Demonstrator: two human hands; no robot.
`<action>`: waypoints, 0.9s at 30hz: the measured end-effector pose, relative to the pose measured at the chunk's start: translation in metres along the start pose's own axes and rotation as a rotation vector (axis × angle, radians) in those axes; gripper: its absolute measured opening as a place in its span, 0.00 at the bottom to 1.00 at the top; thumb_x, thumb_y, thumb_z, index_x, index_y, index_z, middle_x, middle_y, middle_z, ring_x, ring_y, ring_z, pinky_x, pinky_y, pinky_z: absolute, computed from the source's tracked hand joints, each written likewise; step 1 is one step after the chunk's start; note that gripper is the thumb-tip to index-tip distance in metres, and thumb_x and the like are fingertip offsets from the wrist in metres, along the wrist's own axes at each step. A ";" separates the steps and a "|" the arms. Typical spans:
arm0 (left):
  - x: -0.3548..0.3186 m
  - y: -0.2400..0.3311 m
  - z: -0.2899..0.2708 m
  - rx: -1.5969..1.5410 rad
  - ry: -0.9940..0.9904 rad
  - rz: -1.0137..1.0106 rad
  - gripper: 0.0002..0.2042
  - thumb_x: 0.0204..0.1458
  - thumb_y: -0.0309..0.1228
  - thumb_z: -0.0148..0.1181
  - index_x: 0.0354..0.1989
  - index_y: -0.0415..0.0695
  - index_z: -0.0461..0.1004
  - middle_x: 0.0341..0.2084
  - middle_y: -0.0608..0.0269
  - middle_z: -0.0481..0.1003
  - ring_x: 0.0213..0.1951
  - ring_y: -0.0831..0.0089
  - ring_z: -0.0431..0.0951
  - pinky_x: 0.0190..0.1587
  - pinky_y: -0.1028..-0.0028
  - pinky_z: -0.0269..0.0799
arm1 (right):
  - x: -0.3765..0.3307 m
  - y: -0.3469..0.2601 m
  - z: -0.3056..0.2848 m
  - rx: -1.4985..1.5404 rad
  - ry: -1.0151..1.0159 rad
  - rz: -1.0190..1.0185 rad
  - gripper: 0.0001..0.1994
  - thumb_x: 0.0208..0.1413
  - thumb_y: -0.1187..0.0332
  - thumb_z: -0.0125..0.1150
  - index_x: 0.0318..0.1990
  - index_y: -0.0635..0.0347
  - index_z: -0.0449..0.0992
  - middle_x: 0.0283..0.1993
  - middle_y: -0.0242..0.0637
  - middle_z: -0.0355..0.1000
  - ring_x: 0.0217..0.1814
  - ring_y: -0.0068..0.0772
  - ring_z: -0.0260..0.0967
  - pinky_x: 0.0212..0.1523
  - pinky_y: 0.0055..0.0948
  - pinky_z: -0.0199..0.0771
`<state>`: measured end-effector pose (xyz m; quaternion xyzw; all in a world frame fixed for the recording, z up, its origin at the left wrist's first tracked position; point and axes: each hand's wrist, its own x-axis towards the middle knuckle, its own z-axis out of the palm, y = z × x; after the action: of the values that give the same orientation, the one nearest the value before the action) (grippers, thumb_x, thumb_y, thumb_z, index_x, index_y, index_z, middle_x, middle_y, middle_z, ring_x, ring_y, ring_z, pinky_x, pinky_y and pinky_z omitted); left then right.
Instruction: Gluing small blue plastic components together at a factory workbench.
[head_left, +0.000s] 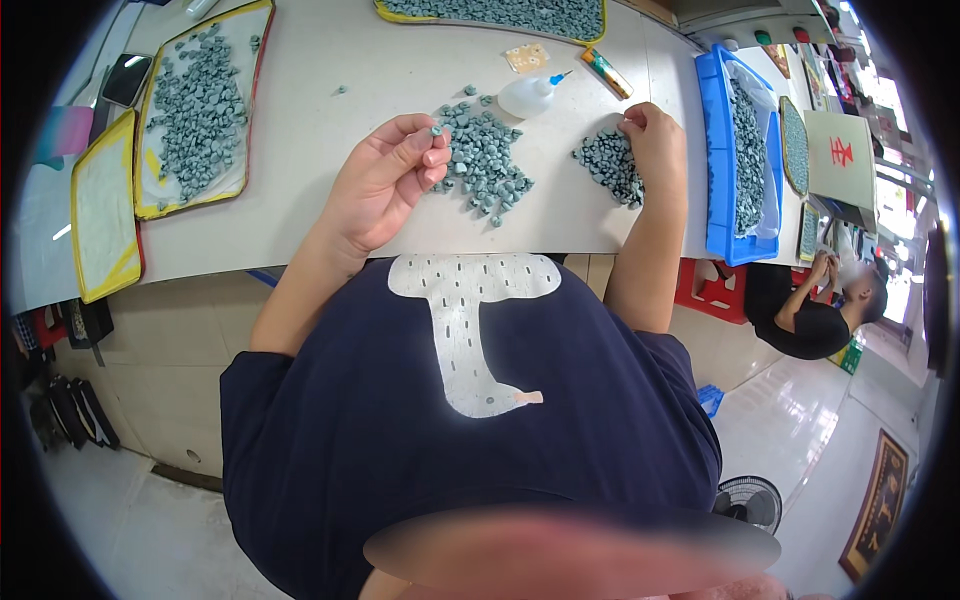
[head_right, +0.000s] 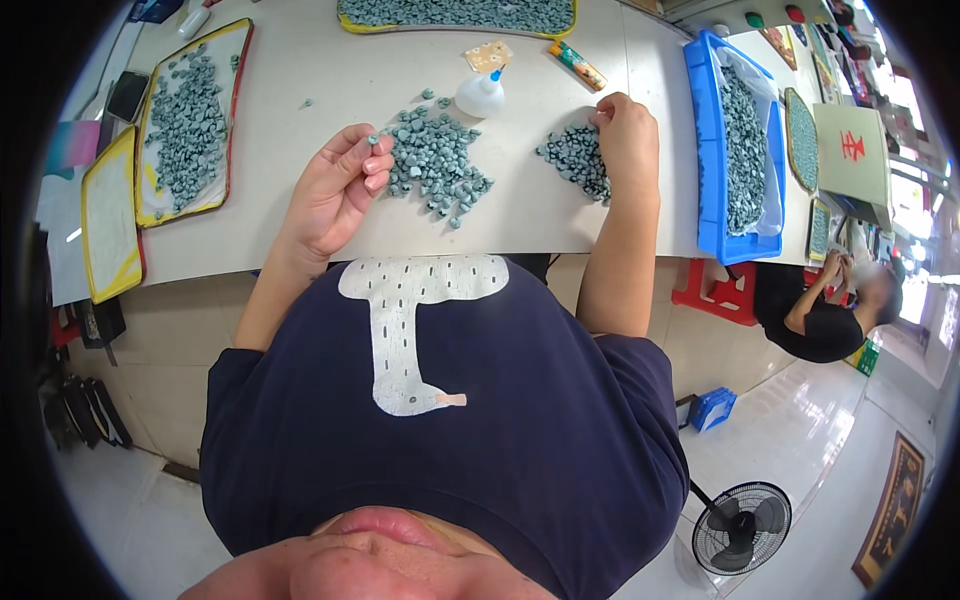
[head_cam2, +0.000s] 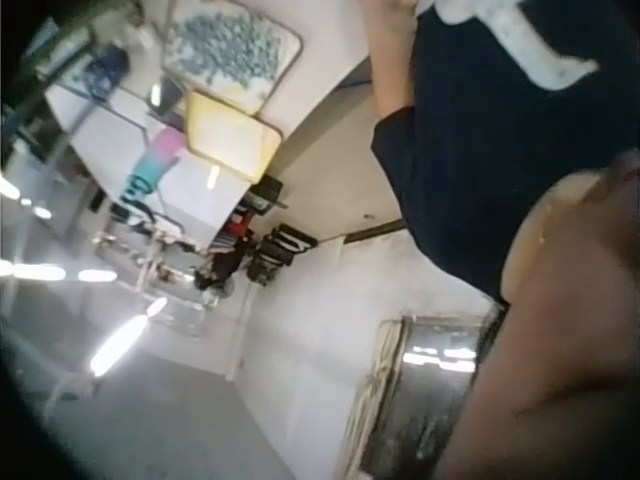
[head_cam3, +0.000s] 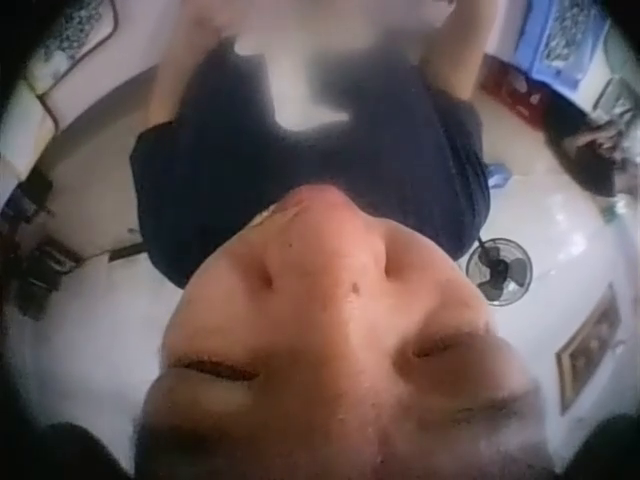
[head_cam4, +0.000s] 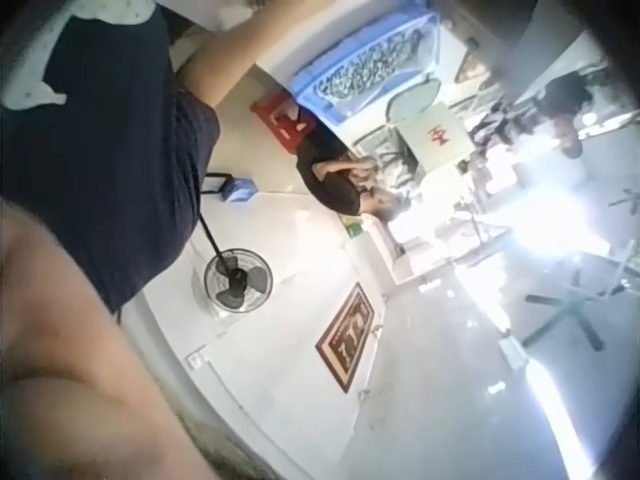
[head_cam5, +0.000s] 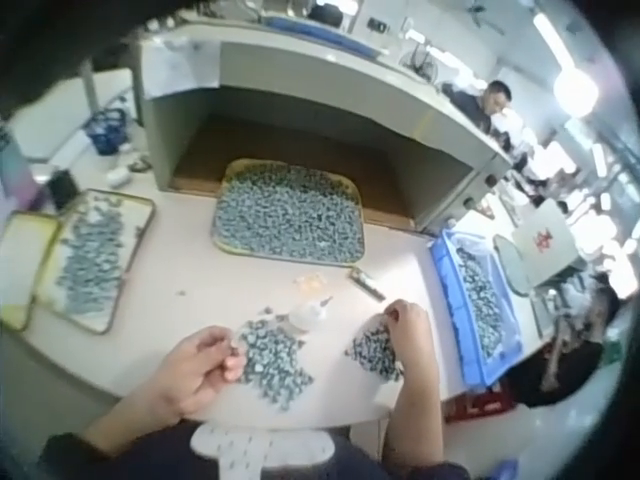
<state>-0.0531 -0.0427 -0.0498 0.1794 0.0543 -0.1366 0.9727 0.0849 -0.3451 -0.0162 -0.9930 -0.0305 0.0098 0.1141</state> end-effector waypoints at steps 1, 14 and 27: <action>-0.001 0.001 -0.001 -0.004 -0.015 -0.001 0.07 0.58 0.24 0.54 0.43 0.38 0.71 0.36 0.59 0.71 0.34 0.77 0.68 0.36 0.79 0.68 | -0.001 0.000 0.001 -0.006 0.003 -0.012 0.08 0.48 0.71 0.63 0.37 0.61 0.79 0.33 0.43 0.76 0.36 0.40 0.75 0.40 0.32 0.72; -0.004 0.004 0.004 0.003 -0.025 -0.009 0.06 0.56 0.22 0.55 0.41 0.38 0.72 0.34 0.59 0.72 0.33 0.76 0.69 0.35 0.77 0.69 | -0.045 -0.072 -0.016 0.507 0.131 -0.144 0.08 0.53 0.74 0.60 0.40 0.64 0.78 0.33 0.39 0.76 0.34 0.26 0.74 0.37 0.26 0.72; -0.013 -0.006 0.021 0.157 -0.022 0.098 0.07 0.56 0.21 0.54 0.42 0.35 0.72 0.32 0.57 0.75 0.32 0.74 0.74 0.36 0.75 0.72 | -0.090 -0.134 -0.007 0.899 -0.057 -0.512 0.09 0.49 0.83 0.63 0.38 0.68 0.79 0.34 0.38 0.76 0.36 0.23 0.75 0.36 0.18 0.74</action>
<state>-0.0658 -0.0526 -0.0301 0.2560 0.0237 -0.0945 0.9618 -0.0128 -0.2222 0.0222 -0.8058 -0.2684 0.0206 0.5274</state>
